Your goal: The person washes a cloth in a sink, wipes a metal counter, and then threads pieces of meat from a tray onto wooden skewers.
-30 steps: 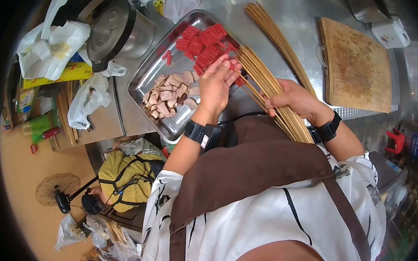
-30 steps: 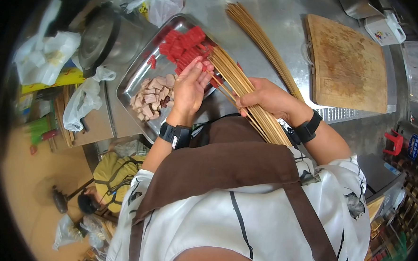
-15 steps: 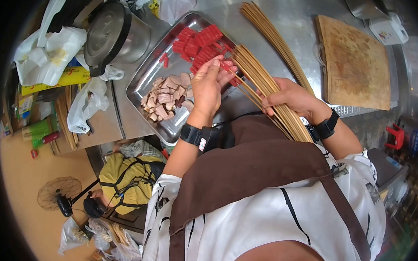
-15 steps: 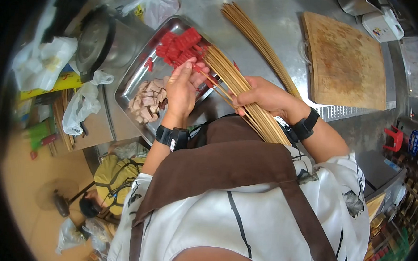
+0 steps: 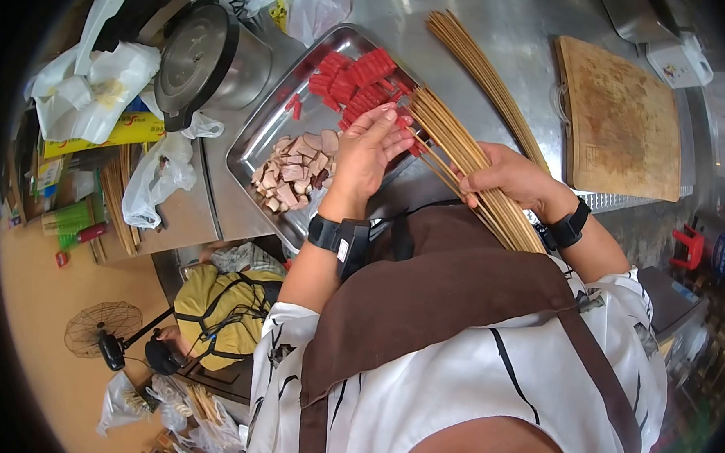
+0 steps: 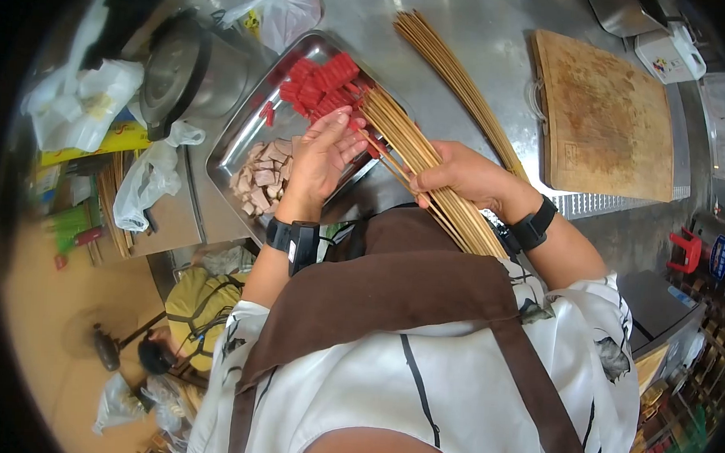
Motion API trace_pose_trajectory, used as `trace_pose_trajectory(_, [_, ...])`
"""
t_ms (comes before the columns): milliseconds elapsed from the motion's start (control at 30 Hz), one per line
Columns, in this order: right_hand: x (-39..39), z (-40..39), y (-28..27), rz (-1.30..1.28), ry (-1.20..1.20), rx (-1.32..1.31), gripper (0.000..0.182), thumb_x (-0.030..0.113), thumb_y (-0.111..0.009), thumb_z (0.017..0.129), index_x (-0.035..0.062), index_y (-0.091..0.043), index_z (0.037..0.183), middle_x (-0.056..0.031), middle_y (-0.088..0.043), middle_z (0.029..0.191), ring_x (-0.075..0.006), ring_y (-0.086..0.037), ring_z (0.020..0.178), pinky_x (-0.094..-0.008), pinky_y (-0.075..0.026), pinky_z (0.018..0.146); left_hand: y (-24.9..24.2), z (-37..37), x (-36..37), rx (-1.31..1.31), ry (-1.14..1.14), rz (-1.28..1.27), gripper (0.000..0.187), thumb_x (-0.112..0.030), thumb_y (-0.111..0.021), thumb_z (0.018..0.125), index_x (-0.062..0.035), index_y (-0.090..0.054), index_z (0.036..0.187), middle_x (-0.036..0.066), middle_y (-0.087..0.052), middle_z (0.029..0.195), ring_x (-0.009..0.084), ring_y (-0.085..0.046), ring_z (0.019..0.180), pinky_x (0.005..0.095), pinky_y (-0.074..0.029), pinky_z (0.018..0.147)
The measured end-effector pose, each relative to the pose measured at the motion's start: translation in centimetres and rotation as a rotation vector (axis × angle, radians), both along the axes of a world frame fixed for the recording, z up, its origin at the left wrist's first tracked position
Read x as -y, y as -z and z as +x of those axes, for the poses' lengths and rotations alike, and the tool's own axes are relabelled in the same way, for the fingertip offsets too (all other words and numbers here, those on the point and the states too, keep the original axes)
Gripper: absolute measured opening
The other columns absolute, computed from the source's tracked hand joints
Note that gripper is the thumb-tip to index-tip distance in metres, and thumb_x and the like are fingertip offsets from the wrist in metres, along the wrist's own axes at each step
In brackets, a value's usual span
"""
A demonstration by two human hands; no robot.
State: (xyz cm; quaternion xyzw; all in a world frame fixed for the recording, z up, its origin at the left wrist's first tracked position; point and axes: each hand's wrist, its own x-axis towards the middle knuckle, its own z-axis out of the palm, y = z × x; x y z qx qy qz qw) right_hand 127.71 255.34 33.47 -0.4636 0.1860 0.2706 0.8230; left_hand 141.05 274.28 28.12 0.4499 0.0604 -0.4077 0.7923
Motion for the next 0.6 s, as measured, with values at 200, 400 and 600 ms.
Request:
trace_pose_trajectory(200, [-0.1, 0.0, 0.1, -0.003, -0.003, 0.002, 0.028, 0.000, -0.062, 0.077, -0.0020, -0.049, 0.102, -0.0062, -0.055, 0.079, -0.0119, -0.059, 0.063, -0.0240, -0.051, 0.060, -1.4, -1.1, 1.5, -0.002, -0.096, 0.066, 0.028, -0.013, -0.056, 0.092, -0.0016, -0.053, 0.117, 0.011, -0.064, 0.093, 0.0196, -0.066, 0.080, 0.0294, -0.055, 0.070])
trace_pose_trajectory(400, [-0.2, 0.0, 0.0, 0.015, 0.020, 0.008, 0.026, 0.002, -0.062, 0.078, -0.0018, -0.050, 0.101, -0.0065, -0.056, 0.077, -0.0121, -0.059, 0.062, -0.0241, -0.050, 0.060, -1.1, -2.0, 1.9, 0.181, -0.160, 0.066, 0.034, -0.012, -0.053, 0.093, 0.0005, -0.047, 0.124, 0.012, -0.061, 0.096, 0.0200, -0.063, 0.086, 0.0318, -0.053, 0.079])
trace_pose_trajectory(600, [-0.3, -0.1, 0.1, 0.031, 0.028, -0.004, 0.026, 0.000, -0.062, 0.078, -0.0017, -0.049, 0.101, -0.0069, -0.057, 0.077, -0.0128, -0.059, 0.059, -0.0252, -0.051, 0.058, -1.0, -2.5, 2.1, 0.235, -0.179, 0.053, 0.031, -0.008, -0.051, 0.094, 0.0020, -0.047, 0.122, 0.010, -0.060, 0.094, 0.0187, -0.062, 0.086, 0.0316, -0.053, 0.079])
